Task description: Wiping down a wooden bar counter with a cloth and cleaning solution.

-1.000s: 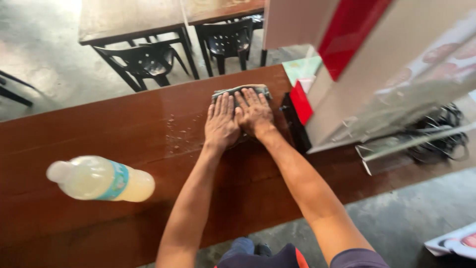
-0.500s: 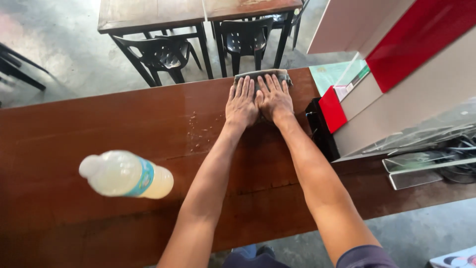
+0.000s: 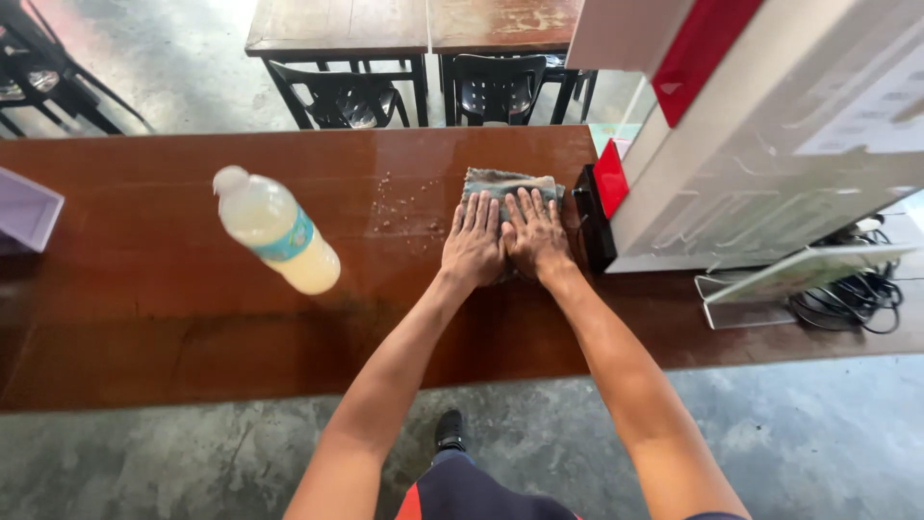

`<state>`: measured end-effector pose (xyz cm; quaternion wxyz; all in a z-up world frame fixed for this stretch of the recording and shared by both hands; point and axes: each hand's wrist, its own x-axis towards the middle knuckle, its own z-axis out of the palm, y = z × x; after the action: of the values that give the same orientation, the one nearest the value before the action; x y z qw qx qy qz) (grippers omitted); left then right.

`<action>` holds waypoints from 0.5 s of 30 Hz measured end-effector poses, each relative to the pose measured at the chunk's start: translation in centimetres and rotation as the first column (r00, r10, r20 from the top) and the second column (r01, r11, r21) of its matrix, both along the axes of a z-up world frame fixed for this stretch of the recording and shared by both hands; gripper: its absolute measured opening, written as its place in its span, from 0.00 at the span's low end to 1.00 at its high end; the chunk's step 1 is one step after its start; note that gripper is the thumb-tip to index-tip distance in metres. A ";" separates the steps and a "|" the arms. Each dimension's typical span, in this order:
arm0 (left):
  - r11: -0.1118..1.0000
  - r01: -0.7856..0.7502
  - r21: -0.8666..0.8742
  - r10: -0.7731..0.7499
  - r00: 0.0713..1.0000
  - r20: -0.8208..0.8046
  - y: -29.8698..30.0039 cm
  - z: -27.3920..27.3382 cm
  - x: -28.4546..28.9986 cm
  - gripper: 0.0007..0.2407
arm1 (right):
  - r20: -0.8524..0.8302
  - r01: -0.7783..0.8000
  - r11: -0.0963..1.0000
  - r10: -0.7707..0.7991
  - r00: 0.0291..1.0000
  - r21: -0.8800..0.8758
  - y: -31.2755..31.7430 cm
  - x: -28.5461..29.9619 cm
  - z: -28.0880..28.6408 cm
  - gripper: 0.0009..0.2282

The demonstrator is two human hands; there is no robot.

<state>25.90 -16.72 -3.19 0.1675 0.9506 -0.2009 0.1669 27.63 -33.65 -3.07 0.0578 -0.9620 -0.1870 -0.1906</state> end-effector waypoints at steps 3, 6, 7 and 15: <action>1.000 0.003 0.010 -0.003 1.000 -0.020 -0.1 0.8 -4.5 0.29 | -0.013 -0.044 0.999 0.044 0.999 -0.030 -0.6 -4.4 0.7 0.27; 1.000 0.009 0.022 -0.007 0.998 -0.056 -0.1 2.0 -9.2 0.29 | -0.017 -0.078 0.996 0.077 0.997 -0.053 -1.6 -8.0 0.0 0.29; 1.000 0.001 0.019 0.000 0.998 -0.059 -0.3 2.4 -10.7 0.29 | -0.021 -0.086 0.995 0.085 0.996 -0.055 -1.8 -9.4 0.0 0.29; 0.998 0.061 0.028 -0.057 0.990 -0.131 -1.3 3.8 -20.8 0.29 | -0.177 0.008 0.995 -0.025 0.984 -0.095 -2.5 -20.8 2.7 0.33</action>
<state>5.12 -18.04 0.57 0.1699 0.9557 -0.2204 0.0961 6.81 -36.13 -0.35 0.0272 -0.9783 -0.1817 -0.0954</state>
